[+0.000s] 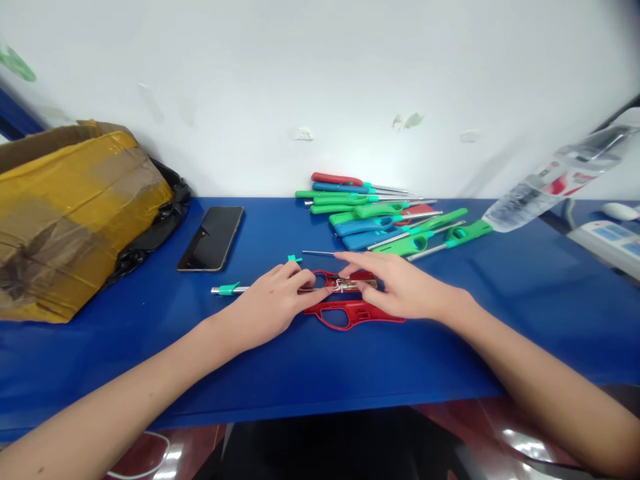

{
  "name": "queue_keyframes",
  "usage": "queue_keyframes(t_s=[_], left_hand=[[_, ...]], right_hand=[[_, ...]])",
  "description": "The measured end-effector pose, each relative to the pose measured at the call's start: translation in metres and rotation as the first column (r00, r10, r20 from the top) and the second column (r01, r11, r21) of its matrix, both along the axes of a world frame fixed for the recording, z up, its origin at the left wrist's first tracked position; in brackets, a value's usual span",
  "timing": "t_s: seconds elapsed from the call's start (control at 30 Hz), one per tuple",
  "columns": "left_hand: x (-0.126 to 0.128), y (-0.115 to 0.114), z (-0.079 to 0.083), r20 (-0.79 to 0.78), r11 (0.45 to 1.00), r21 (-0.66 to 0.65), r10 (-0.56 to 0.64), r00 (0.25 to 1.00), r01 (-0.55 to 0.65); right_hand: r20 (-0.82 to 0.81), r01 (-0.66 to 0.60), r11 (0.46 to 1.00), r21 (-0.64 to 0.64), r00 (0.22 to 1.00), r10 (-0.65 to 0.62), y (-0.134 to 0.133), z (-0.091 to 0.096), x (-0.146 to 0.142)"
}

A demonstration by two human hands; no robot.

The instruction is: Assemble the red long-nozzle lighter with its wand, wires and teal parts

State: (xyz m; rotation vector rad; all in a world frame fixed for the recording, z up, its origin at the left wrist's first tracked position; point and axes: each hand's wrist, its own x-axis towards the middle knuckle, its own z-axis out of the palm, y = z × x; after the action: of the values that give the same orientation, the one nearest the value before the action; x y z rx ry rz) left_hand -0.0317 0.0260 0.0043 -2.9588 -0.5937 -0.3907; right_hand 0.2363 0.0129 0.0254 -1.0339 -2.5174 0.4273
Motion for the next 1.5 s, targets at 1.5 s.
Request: queue_keyframes(t_s=[1.5], left_hand=[[0.013, 0.012, 0.003, 0.289, 0.908, -0.407, 0.229, 0.930, -0.097]], right_hand=[[0.162, -0.103, 0.987, 0.125, 0.983, 0.082, -0.007, 0.002, -0.009]])
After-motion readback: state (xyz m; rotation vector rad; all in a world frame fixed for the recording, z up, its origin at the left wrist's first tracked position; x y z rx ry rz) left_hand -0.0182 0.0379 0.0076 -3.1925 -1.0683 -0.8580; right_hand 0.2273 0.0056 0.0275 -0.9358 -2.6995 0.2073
